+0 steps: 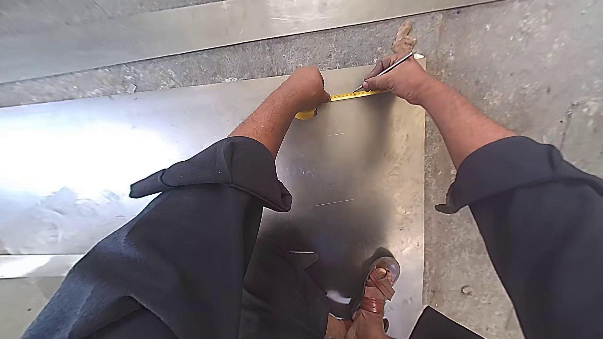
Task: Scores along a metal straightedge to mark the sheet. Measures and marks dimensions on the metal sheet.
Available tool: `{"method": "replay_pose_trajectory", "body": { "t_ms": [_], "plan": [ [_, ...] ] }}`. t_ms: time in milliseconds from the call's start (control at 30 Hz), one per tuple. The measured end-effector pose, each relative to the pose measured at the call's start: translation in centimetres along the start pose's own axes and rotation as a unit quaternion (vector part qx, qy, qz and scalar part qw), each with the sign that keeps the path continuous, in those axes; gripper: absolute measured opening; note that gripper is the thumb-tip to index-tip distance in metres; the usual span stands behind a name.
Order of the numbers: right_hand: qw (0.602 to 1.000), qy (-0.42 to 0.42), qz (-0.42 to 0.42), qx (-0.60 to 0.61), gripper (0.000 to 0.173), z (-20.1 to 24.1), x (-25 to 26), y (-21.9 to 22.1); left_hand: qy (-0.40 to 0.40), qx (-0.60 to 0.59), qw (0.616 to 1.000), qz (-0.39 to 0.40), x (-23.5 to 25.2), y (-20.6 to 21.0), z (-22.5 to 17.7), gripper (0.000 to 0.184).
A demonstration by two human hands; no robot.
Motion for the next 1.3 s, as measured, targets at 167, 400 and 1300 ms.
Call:
{"method": "replay_pose_trajectory", "body": {
  "t_ms": [167,400,1300],
  "plan": [
    [0.998,-0.026,-0.01,-0.058,0.014,1.0,0.0,-0.2,-0.001,0.0,1.0,0.0,-0.1,0.0,0.0,0.04],
    [0.948,-0.043,-0.124,-0.289,0.022,3.3,0.6,-3.1,0.003,0.006,1.0,0.004,0.0,0.0,0.0,0.04],
    [0.836,0.284,0.016,0.469,0.022,-10.0,-36.7,15.5,0.033,-0.302,0.934,0.187,-18.2,27.5,-7.7,0.034]
  ]
}}
Point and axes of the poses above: each hand's wrist, its own x-axis towards the middle knuckle, its own y-axis out of the palm, z = x × y, the point moved 6 cm from there along x, towards the middle knuckle, and after that the axes turned 14 degrees about -x, right-handed, at the moved point
